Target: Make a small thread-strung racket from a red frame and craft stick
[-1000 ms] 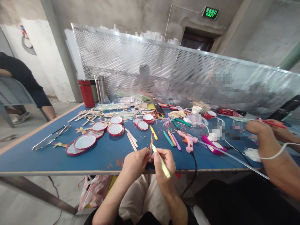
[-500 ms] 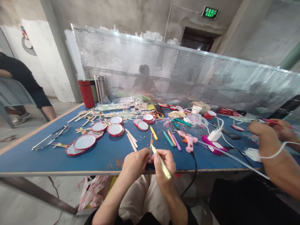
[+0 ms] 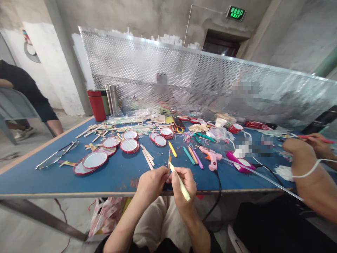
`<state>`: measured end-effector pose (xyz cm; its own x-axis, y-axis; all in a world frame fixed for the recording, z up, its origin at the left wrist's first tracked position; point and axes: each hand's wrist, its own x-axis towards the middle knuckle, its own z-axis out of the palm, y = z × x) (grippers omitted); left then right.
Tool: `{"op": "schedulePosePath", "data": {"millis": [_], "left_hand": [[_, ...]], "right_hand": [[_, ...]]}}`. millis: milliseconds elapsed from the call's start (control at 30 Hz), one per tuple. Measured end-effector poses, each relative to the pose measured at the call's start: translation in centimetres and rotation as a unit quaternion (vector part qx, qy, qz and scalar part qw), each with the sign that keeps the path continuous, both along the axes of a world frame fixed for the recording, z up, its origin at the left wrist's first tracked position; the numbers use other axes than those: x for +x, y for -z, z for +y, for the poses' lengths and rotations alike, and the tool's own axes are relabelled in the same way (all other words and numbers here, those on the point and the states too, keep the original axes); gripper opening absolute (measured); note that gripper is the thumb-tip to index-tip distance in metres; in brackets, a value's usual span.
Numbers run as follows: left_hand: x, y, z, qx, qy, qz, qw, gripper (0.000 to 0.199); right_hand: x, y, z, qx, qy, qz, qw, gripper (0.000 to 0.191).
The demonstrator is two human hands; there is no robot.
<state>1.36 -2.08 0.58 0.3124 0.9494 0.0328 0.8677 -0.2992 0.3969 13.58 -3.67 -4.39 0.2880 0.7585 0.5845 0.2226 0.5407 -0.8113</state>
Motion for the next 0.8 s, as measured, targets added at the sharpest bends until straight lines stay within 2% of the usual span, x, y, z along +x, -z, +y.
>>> {"op": "schedulePosePath", "data": {"millis": [267, 500, 800], "left_hand": [[-0.04, -0.05, -0.08, 0.0, -0.001, -0.001, 1.0, 0.021], [-0.04, 0.03, 0.0, 0.007, -0.002, -0.007, 1.0, 0.021], [-0.05, 0.08, -0.06, 0.003, -0.001, -0.007, 1.0, 0.02]], "right_hand": [[-0.01, 0.34, 0.1, 0.004, 0.009, -0.004, 1.0, 0.012], [-0.3, -0.06, -0.07, 0.033, -0.002, 0.048, 0.998, 0.009], [0.02, 0.49, 0.13, 0.007, 0.001, 0.009, 1.0, 0.011]]}}
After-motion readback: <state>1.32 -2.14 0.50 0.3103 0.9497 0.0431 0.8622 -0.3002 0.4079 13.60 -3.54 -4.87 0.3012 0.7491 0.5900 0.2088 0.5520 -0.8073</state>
